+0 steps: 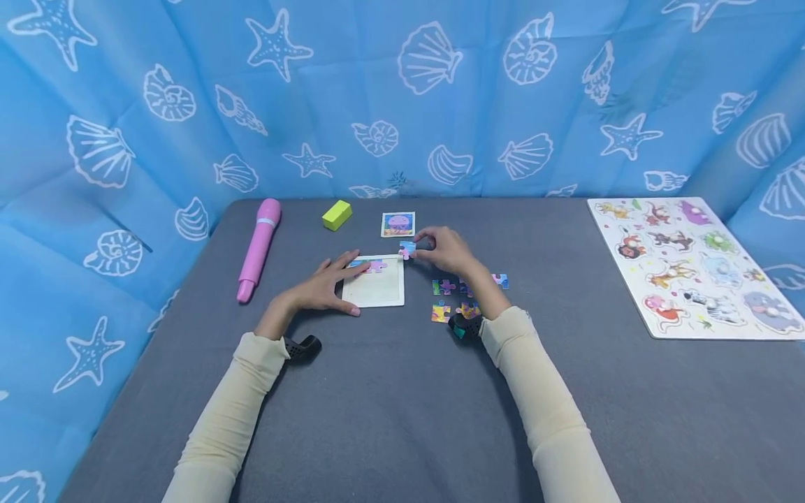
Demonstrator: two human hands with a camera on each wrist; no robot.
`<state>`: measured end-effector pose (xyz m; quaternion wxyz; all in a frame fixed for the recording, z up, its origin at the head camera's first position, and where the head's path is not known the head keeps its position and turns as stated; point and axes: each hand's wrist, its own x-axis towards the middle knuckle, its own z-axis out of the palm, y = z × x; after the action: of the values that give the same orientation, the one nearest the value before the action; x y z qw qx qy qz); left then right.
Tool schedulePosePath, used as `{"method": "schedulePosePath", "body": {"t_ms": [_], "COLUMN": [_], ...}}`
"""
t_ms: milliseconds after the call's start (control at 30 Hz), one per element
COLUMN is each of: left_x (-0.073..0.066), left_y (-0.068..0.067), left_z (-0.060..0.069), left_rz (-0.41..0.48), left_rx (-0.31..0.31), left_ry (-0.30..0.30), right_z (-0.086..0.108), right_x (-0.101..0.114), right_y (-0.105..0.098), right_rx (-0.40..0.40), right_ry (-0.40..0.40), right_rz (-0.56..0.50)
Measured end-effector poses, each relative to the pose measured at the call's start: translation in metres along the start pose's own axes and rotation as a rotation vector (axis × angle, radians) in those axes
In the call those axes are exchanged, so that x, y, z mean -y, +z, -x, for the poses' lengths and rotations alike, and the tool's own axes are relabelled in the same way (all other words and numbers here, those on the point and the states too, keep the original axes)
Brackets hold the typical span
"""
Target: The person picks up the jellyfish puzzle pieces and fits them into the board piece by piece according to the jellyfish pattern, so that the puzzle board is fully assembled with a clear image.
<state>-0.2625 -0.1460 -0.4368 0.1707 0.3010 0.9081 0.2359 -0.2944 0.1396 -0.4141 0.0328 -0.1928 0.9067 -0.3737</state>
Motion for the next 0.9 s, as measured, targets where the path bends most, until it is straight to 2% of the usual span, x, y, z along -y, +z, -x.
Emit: {"method": "schedulePosePath", "body": {"t_ms": [267,633,800,900], "left_x": [0.000,-0.001,0.001,0.001], "left_y": [0.000,-0.002,-0.001,0.000], "left_z": [-0.002,-0.002,-0.001,0.000], "left_rz": [-0.011,-0.009,-0.014,-0.014], "left_rx": [0.014,0.011,0.011,0.016], "left_ry": [0.001,-0.009,-0.011,-0.019], "right_z": [-0.009,-0.012,-0.011,-0.010], "right_x": [0.006,0.008,0.013,0.018], "right_y": [0.022,0.028,0.027,0.029], "right_rx": [0.097,0.137,0.155,0.154], "right_ry": [0.037,0.056,0.003,-0.014], "right_rz": [0.042,0.011,0.033,0.087]}}
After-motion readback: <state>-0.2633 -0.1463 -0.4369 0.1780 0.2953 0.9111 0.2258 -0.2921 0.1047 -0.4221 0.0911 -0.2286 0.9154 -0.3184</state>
